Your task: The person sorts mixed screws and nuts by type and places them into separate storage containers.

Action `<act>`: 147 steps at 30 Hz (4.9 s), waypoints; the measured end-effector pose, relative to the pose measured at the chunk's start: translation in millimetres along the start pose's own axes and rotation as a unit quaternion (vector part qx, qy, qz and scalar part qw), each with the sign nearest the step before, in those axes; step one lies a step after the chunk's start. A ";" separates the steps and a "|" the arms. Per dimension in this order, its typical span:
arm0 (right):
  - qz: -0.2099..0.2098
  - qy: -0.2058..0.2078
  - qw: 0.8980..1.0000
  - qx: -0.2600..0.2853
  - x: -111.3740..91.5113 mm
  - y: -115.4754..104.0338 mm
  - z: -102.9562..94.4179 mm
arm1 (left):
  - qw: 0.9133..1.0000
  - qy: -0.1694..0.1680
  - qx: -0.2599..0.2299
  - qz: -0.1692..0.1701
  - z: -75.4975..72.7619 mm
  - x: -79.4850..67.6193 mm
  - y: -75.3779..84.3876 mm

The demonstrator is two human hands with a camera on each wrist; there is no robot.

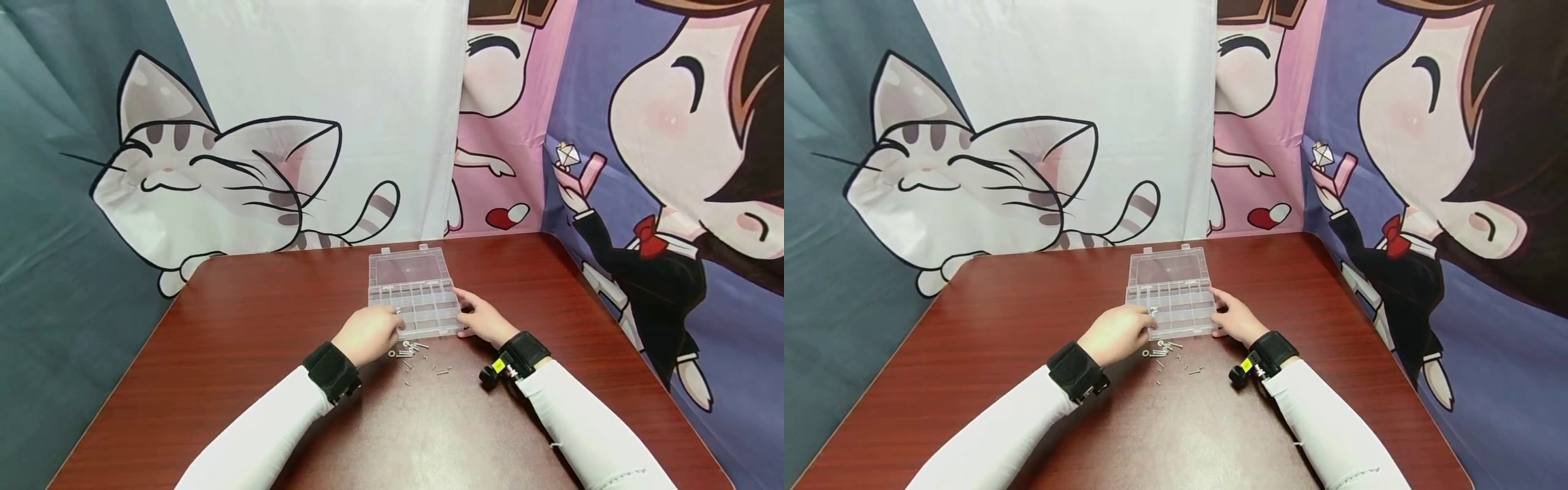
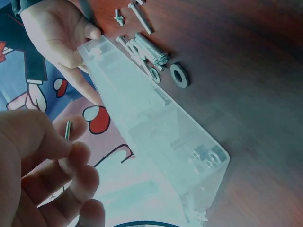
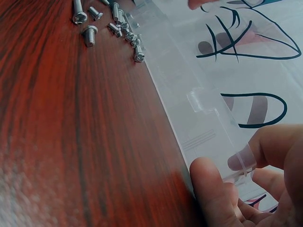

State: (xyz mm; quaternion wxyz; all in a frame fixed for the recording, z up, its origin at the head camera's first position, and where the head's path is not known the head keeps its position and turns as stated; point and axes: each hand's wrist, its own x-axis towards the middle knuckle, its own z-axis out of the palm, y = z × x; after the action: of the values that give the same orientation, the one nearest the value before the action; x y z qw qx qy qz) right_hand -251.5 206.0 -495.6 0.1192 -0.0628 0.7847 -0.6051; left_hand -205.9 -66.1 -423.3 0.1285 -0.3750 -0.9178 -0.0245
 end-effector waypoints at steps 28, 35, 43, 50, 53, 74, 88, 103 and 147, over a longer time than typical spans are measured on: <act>-0.007 -0.005 1.000 0.000 -0.6 -6.4 -0.4 | 0.994 -0.086 -0.028 0.059 3.5 -5.4 11.0; -0.004 -0.004 1.000 0.003 -1.2 -6.4 0.3 | 0.977 -0.146 -0.050 0.144 3.4 -27.5 40.2; -0.003 -0.003 1.000 0.007 -1.3 -1.8 1.3 | 0.975 -0.141 0.004 0.175 14.6 -37.6 49.5; -0.002 0.002 1.000 0.004 -1.9 -0.3 0.9 | 0.976 -0.116 0.041 0.182 16.2 -35.6 53.6; -0.006 0.001 1.000 0.000 -1.5 0.4 0.8 | 0.976 -0.122 0.055 0.171 17.2 -34.4 58.7; -0.005 0.002 1.000 0.002 -0.2 1.0 0.2 | 0.987 -0.150 -0.038 0.046 8.9 -7.5 37.8; -0.006 -0.004 1.000 -0.002 -3.2 1.8 1.6 | 0.993 -0.101 -0.012 -0.055 11.7 30.8 -18.3; -0.006 -0.004 1.000 0.000 -2.2 -5.4 -0.3 | 0.985 -0.144 -0.015 -0.090 18.6 40.3 -26.9; 0.002 0.007 1.000 -0.010 -1.7 -3.2 -1.4 | 0.998 -0.047 -0.011 0.038 16.0 -13.3 41.6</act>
State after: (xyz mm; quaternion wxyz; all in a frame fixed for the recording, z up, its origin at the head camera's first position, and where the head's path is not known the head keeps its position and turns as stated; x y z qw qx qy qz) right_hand -250.4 206.9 -492.0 0.1145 -0.0578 0.7916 -0.5974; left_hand -171.4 -43.0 -444.3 0.0821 -0.4116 -0.9076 -0.0119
